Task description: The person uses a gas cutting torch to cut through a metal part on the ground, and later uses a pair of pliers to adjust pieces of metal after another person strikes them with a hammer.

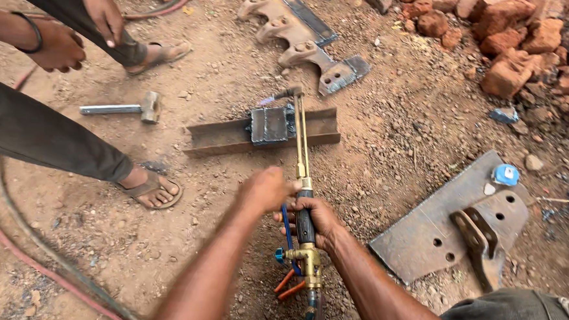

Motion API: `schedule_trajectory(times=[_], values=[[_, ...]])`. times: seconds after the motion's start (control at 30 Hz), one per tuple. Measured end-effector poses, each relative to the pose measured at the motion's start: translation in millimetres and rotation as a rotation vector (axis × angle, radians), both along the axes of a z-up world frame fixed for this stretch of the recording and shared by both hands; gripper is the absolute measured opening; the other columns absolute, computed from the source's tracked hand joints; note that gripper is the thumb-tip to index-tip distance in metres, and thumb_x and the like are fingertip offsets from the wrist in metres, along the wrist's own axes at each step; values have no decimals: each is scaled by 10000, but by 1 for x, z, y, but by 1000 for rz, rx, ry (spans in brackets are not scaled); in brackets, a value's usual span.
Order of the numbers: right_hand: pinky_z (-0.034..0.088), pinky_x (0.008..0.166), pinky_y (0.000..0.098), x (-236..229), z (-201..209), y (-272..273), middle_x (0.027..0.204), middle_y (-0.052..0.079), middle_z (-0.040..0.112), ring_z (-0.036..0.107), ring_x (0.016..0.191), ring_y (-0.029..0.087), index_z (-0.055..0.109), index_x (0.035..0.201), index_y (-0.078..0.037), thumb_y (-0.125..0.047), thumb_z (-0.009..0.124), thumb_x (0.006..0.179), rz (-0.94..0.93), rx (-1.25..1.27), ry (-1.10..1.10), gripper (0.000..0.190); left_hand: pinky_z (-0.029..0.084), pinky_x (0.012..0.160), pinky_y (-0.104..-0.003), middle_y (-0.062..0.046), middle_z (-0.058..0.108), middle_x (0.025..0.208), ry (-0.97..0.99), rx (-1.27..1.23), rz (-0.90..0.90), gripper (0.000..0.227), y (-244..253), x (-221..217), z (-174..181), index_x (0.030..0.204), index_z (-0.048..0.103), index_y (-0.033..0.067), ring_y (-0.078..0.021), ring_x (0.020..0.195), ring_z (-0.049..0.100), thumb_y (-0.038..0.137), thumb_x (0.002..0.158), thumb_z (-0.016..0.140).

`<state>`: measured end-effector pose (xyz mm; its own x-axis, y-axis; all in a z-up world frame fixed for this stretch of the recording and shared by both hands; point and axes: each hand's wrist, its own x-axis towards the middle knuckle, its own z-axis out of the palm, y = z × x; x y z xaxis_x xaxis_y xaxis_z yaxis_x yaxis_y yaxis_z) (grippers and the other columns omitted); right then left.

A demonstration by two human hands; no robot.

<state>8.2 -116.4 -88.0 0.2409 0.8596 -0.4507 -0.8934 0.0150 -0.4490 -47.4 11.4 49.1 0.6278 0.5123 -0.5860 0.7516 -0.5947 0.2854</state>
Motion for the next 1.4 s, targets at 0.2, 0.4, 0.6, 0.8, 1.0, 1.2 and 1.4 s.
schedule_trajectory(times=[0.2, 0.4, 0.6, 0.8, 1.0, 1.2, 1.4], values=[[656, 547, 345, -1, -35, 10, 868, 177, 670, 696, 598, 217, 547, 1123, 59, -148, 526, 939, -57, -65, -23, 278, 508, 937, -531, -50, 673, 950, -172, 66, 156, 500, -24, 22, -84, 1123, 636, 50, -236, 886, 642, 512, 944, 701], [642, 544, 339, -2, -43, 14, 871, 171, 673, 688, 592, 213, 534, 1123, 38, -95, 531, 940, -68, -99, 49, 226, 426, 1075, -560, -47, 679, 931, -83, -40, 230, 341, -13, 28, -119, 986, 700, 95, -236, 951, 661, 435, 970, 675], [683, 640, 360, -6, -23, 14, 913, 199, 691, 729, 659, 235, 533, 1165, 61, -82, 476, 927, -60, -72, 79, 284, 420, 1054, -547, -51, 682, 911, -114, -42, 243, 337, -17, 28, -112, 915, 716, 94, -224, 905, 653, 430, 946, 713], [666, 629, 334, -9, -18, 18, 928, 190, 702, 733, 676, 217, 578, 1154, 73, -123, 505, 983, -35, -16, 53, 270, 472, 998, -556, -59, 709, 900, -156, -66, 271, 357, -11, 25, -115, 921, 720, 85, -217, 844, 684, 441, 938, 735], [617, 484, 291, -12, -36, 21, 786, 96, 670, 666, 540, 150, 600, 1027, 11, -232, 527, 992, 26, -137, -124, 256, 530, 945, -536, -87, 722, 924, -207, -61, 270, 365, -8, 15, -121, 939, 721, 74, -227, 859, 693, 437, 928, 754], [617, 502, 275, -11, -42, 21, 800, 108, 668, 674, 548, 156, 585, 1042, 16, -201, 496, 993, 6, -105, -100, 240, 499, 954, -529, -76, 718, 909, -191, -33, 232, 358, -10, 18, -121, 918, 723, 85, -228, 849, 686, 441, 930, 753], [638, 534, 284, -11, -32, 18, 836, 129, 673, 699, 599, 166, 571, 1096, 29, -170, 477, 999, -38, -86, -59, 240, 593, 861, -458, -87, 715, 887, -234, -81, 238, 323, -9, 21, -131, 915, 706, 69, -219, 809, 699, 389, 944, 740]])
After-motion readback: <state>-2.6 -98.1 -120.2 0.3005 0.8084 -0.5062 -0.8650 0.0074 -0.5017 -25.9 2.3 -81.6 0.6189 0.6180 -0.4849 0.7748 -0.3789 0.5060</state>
